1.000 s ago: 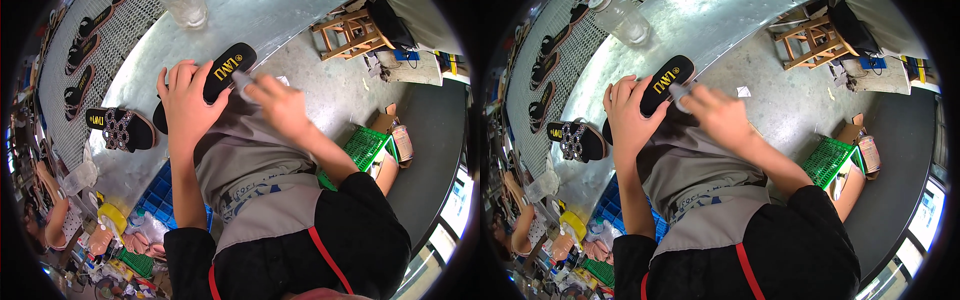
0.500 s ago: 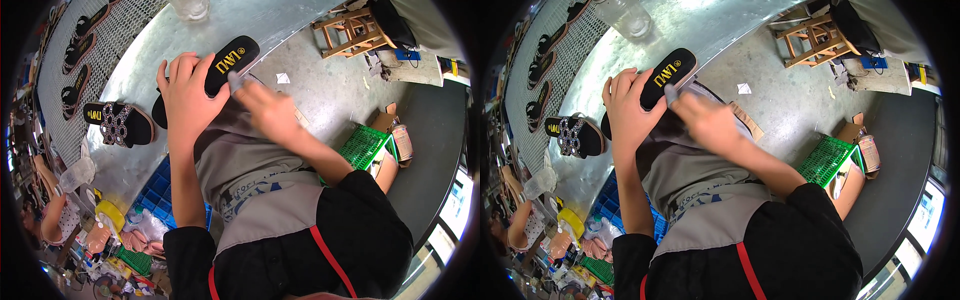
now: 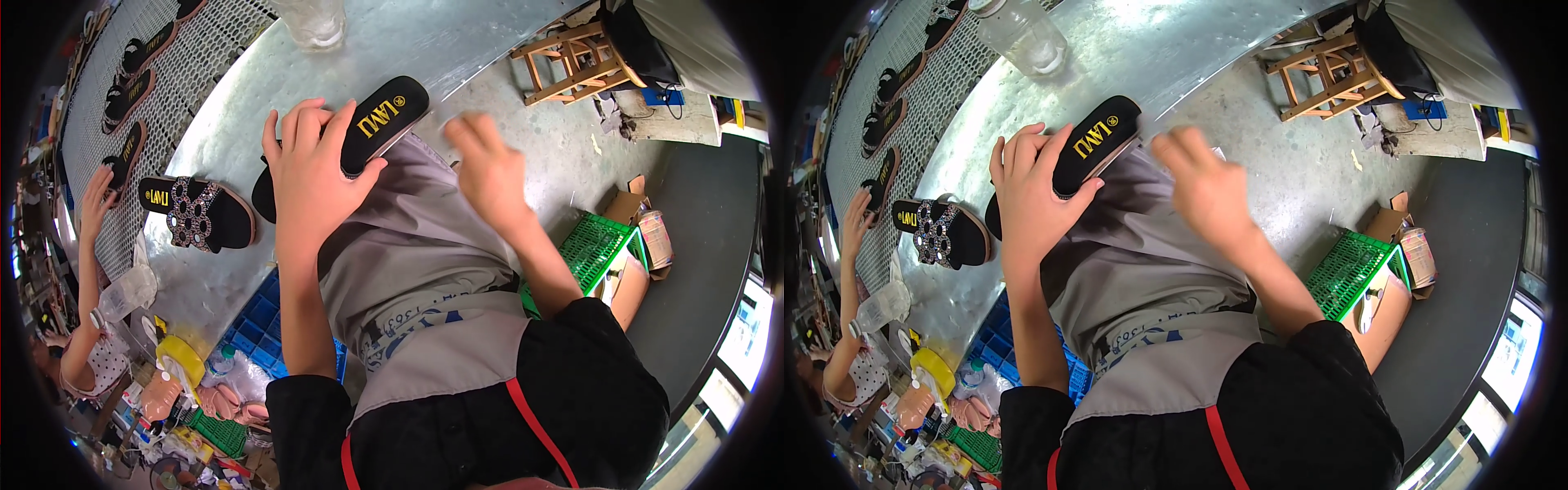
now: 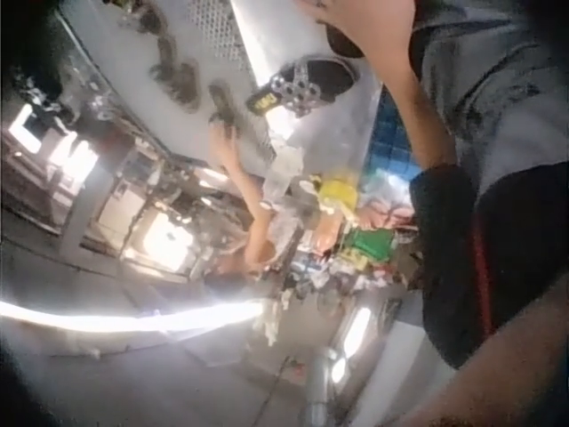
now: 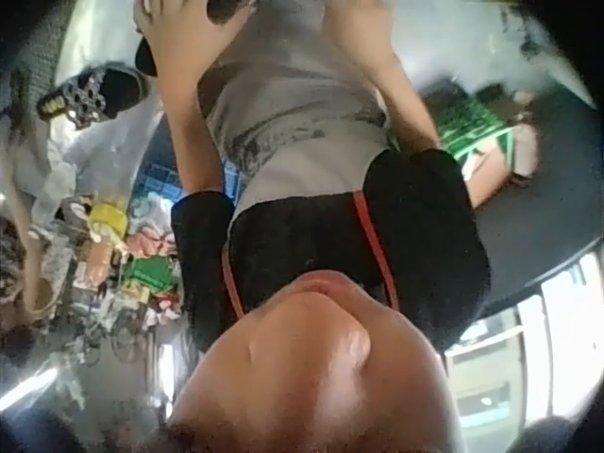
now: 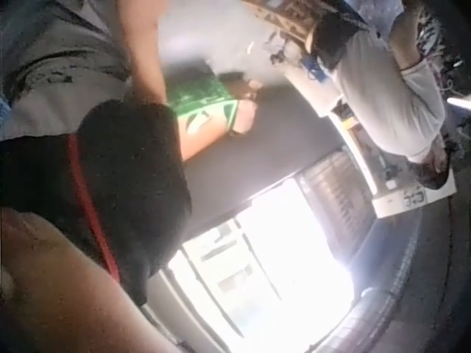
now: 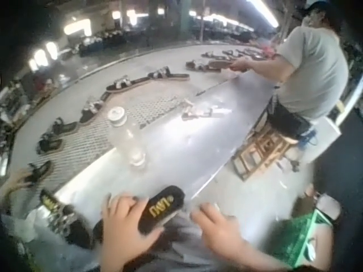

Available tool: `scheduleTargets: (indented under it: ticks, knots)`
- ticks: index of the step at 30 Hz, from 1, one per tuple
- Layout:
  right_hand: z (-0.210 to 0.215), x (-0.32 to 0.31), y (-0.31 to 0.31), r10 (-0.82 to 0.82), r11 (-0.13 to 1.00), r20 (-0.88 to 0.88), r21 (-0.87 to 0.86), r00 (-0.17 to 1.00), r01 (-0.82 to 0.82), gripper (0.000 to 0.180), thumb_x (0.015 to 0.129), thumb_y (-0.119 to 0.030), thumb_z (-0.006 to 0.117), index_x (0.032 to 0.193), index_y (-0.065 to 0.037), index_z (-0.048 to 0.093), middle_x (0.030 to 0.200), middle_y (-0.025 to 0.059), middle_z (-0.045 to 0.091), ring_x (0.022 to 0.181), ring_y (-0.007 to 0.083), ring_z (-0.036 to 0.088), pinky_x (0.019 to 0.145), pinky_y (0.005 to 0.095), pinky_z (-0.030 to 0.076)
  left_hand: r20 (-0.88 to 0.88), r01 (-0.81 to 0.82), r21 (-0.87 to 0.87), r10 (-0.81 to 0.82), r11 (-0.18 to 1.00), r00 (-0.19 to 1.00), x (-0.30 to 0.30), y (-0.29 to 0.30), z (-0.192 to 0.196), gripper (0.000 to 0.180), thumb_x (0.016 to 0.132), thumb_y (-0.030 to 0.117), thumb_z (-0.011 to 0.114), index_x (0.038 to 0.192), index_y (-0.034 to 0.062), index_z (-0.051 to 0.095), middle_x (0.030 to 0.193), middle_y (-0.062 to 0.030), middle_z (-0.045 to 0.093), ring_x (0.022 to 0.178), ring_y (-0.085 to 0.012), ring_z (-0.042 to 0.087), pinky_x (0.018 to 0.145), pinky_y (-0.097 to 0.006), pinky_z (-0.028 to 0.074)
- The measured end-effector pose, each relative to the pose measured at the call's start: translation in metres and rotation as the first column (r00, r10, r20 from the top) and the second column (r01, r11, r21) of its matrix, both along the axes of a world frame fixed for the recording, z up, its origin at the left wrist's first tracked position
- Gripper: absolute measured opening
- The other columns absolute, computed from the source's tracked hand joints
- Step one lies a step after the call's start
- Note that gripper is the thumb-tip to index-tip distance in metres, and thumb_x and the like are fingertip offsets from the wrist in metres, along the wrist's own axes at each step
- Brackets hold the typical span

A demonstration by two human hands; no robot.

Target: The recorder cleans and inspects sandals at a factory station, using a cloth and liquid.

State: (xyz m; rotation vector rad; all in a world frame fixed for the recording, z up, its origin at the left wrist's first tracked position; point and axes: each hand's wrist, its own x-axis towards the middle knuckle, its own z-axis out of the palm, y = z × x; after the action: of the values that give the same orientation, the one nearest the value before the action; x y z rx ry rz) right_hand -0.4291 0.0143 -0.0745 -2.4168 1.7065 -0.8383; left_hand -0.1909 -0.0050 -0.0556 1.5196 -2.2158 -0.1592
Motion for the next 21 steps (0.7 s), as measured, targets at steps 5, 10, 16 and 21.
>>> scheduleTargets:
  ticks: [5, 10, 16, 21]
  knots:
    - [-0.004, 0.039, 0.014, 0.263, 0.964, -0.014, 0.037, 0.965, -0.263, 0.039, 0.075, -0.006, 0.068, 0.113, -0.017, 0.068, 0.102, 0.0036, 0.059, 0.070, 0.0170, 0.065, 0.054, 0.0326, 0.054, -0.022, -0.035, -0.012, 0.035, 0.999, 0.999, -0.005, -0.002, -0.002, 0.083, 0.067, 0.026, 0.088, 0.142, 0.0094, 0.056, 0.114, -0.0068, 0.058, 0.126, -0.0249, 0.054, 0.118, -0.060, 0.027]
    - [-0.011, 0.024, 0.002, 0.207, 0.974, -0.048, -0.081, 0.977, -0.210, 0.038, 0.076, -0.007, 0.067, 0.113, -0.017, 0.068, 0.106, 0.0036, 0.060, 0.073, 0.0175, 0.065, 0.054, 0.0336, 0.054, -0.026, -0.025, 0.011, 0.025, 1.000, 0.999, -0.004, -0.002, -0.002, 0.088, 0.067, 0.029, 0.090, 0.144, 0.0088, 0.053, 0.118, -0.0073, 0.059, 0.125, -0.0252, 0.054, 0.119, -0.059, 0.027]
    - [-0.021, -0.031, -0.048, -0.170, 0.985, -0.111, -0.056, 0.979, 0.165, 0.045, 0.076, 0.004, 0.062, 0.116, -0.015, 0.067, 0.109, 0.0056, 0.062, 0.073, 0.0269, 0.069, 0.055, 0.0375, 0.056, -0.020, -0.025, 0.030, 0.026, 0.999, 0.999, -0.005, -0.002, 0.001, 0.088, 0.067, 0.029, 0.091, 0.144, 0.0080, 0.053, 0.119, -0.0074, 0.058, 0.125, -0.0251, 0.054, 0.119, -0.058, 0.027]
    - [0.007, 0.017, 0.000, 0.144, 0.985, -0.011, 0.095, 0.989, -0.143, 0.048, 0.076, 0.004, 0.062, 0.119, -0.015, 0.065, 0.108, 0.0068, 0.060, 0.068, 0.0288, 0.068, 0.053, 0.0384, 0.055, -0.026, -0.038, 0.025, 0.039, 0.999, 0.999, -0.005, -0.003, 0.001, 0.087, 0.067, 0.030, 0.091, 0.143, 0.0073, 0.054, 0.118, -0.0072, 0.058, 0.125, -0.0250, 0.053, 0.119, -0.058, 0.027]
